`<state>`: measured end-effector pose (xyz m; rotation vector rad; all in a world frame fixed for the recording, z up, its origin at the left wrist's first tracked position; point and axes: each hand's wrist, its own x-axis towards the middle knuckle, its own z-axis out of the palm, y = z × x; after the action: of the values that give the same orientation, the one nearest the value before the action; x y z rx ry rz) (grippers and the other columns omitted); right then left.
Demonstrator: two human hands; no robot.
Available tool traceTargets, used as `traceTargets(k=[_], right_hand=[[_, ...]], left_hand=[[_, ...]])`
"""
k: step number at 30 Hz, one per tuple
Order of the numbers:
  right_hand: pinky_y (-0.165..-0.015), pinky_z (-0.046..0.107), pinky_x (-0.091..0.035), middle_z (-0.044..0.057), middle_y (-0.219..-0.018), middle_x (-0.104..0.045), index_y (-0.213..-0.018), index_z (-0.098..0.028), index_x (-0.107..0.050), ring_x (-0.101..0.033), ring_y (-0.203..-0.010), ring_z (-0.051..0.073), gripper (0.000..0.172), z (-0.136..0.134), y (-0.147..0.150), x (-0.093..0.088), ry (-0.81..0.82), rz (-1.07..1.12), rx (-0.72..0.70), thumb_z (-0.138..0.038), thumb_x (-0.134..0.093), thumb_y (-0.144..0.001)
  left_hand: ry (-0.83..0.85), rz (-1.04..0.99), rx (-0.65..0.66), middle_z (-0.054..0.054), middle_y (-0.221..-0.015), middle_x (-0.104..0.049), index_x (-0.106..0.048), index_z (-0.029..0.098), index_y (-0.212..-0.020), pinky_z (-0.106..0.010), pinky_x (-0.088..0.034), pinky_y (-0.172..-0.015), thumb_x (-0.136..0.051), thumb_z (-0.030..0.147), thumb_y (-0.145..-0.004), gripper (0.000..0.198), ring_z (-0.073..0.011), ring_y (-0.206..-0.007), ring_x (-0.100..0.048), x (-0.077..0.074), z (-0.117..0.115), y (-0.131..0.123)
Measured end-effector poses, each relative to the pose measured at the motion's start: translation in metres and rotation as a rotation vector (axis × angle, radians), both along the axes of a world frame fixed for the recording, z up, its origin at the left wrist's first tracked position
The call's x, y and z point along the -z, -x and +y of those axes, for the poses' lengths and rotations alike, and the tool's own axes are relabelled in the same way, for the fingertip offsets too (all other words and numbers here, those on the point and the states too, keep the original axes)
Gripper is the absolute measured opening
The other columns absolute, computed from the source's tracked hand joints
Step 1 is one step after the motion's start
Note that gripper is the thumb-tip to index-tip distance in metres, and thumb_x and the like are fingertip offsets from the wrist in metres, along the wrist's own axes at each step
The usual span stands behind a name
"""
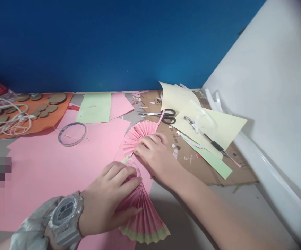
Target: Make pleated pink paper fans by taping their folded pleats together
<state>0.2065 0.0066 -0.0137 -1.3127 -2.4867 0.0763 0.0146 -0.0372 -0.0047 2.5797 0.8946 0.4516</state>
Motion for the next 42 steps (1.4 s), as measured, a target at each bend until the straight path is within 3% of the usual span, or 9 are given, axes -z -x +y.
traceTargets(k=[22,33,42], right_hand=[[-0.086,0.035,-0.024,0.001,-0.087,-0.056,-0.079,-0.019,-0.053,-0.043,-0.084,0.016,0.008,0.0030,0.0051,0.0068,-0.071,-0.011,0.048,-0.011,-0.051,-0.080],[-0.090,0.036,-0.025,0.002,-0.086,-0.058,-0.081,-0.018,-0.055,-0.046,-0.085,0.016,0.009,0.0029,0.0005,0.0021,-0.097,0.004,-0.015,-0.011,-0.048,-0.080],[-0.097,0.037,-0.023,0.003,-0.088,-0.062,-0.081,-0.020,-0.059,-0.047,-0.090,0.016,0.019,0.0005,-0.0013,0.0003,-0.208,0.083,-0.019,-0.013,-0.041,-0.087]], left_hand=[[-0.020,0.002,0.006,-0.007,-0.106,-0.059,-0.057,0.020,-0.108,-0.042,-0.035,-0.088,-0.060,0.034,-0.072,0.038,-0.0237,-0.094,-0.049,0.0000,0.0004,-0.0007],[0.036,-0.062,0.017,-0.006,-0.104,-0.060,-0.056,0.020,-0.109,-0.040,-0.039,-0.082,-0.054,0.039,-0.078,0.036,-0.0221,-0.088,-0.050,0.0007,0.0032,-0.0022],[-0.106,-0.042,0.013,-0.005,-0.095,-0.063,-0.058,0.020,-0.104,-0.038,-0.041,-0.084,-0.055,0.045,-0.079,0.035,-0.0203,-0.082,-0.053,-0.0025,0.0067,-0.0035]])
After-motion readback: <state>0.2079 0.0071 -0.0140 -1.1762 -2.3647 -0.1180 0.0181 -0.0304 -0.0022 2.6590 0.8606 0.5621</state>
